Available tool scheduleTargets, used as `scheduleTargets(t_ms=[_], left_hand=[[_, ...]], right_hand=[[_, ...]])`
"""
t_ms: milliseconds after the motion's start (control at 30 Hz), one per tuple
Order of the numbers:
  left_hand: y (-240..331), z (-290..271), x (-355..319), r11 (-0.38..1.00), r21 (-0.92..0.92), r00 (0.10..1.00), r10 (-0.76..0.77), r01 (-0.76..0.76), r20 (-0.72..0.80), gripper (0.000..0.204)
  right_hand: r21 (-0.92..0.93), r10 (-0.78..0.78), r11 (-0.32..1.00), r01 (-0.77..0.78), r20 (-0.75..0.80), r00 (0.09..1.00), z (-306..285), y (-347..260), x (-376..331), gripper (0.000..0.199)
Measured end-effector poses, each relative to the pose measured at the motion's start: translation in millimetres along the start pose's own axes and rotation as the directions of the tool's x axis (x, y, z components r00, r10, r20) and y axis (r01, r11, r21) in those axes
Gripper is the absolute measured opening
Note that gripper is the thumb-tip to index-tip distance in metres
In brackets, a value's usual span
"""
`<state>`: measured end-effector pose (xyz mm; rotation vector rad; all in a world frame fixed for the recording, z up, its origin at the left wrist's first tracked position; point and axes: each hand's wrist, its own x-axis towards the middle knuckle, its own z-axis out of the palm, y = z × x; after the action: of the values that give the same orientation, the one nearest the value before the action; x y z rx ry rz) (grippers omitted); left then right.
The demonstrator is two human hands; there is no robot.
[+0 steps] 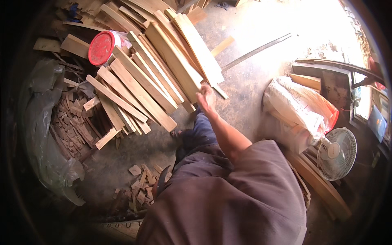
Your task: The person picks up and stacks wooden planks in a workshop, then retrieves a plastic bag and scoops a white powder into a bucket. The person handles the planks and powder by hand without visible tools.
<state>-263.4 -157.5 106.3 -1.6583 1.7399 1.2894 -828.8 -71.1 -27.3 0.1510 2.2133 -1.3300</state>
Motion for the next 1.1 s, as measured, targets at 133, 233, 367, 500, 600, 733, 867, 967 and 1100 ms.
scheduleTargets(t_ms=[133, 233, 367, 500, 600, 733, 867, 967, 1100], left_hand=[[128.6, 10.7, 18.6, 0.978, -0.136, 0.972, 0.177, -0.156, 0.157, 0.044], [199.2, 16.5, 17.2, 0.942, -0.331, 0.996, 0.072, -0.05, 0.054, 0.047], [278.6, -1.3, -3.7, 0.982, -0.186, 1.0, 0.027, -0.029, -0.015, 0.064], [275.4, -3.0, -8.8, 0.982, -0.173, 0.996, -0.085, 0.082, -0.011, 0.063], [234.7, 7.8, -18.5, 0.979, -0.173, 0.994, -0.103, 0.106, 0.028, 0.048], [218.4, 25.1, -27.4, 0.997, -0.059, 0.999, -0.054, 0.053, -0.006, 0.025], [189.7, 40.6, -17.0, 0.996, -0.061, 0.998, 0.063, -0.063, 0.005, 0.023], [179.0, 40.3, 1.6, 0.997, -0.069, 0.993, 0.047, -0.04, 0.104, 0.033], [238.1, 28.5, 3.5, 0.96, -0.27, 0.996, -0.056, 0.072, 0.066, 0.057]], right_hand=[[0.083, -0.016, 0.996, -0.044, 0.61, 0.792, -30.8, -75.5, -35.7, 0.019], [0.271, 0.179, 0.934, -0.234, 0.213, 0.96, 6.0, -3.8, 3.0, 0.019], [0.632, 0.871, 0.458, -0.625, -0.18, 0.456, 2.1, 40.9, 73.5, 0.023], [0.837, 0.71, 0.269, -0.477, 0.162, 0.685, -18.4, 87.8, 124.2, 0.027], [0.818, 0.64, 0.306, -0.488, 0.203, 0.741, -51.8, 58.3, 128.9, 0.022], [0.846, 0.399, 0.327, -0.421, 0.28, 0.873, -83.3, 15.6, 102.7, 0.024], [0.809, 0.096, 0.444, -0.385, 0.384, 0.918, -84.9, -19.2, 70.4, 0.029], [0.739, 0.19, 0.437, -0.513, 0.482, 0.855, -46.6, -64.3, 31.4, 0.029], [0.577, 0.389, 0.628, -0.522, 0.348, 0.853, -6.8, -32.6, 41.8, 0.008]])
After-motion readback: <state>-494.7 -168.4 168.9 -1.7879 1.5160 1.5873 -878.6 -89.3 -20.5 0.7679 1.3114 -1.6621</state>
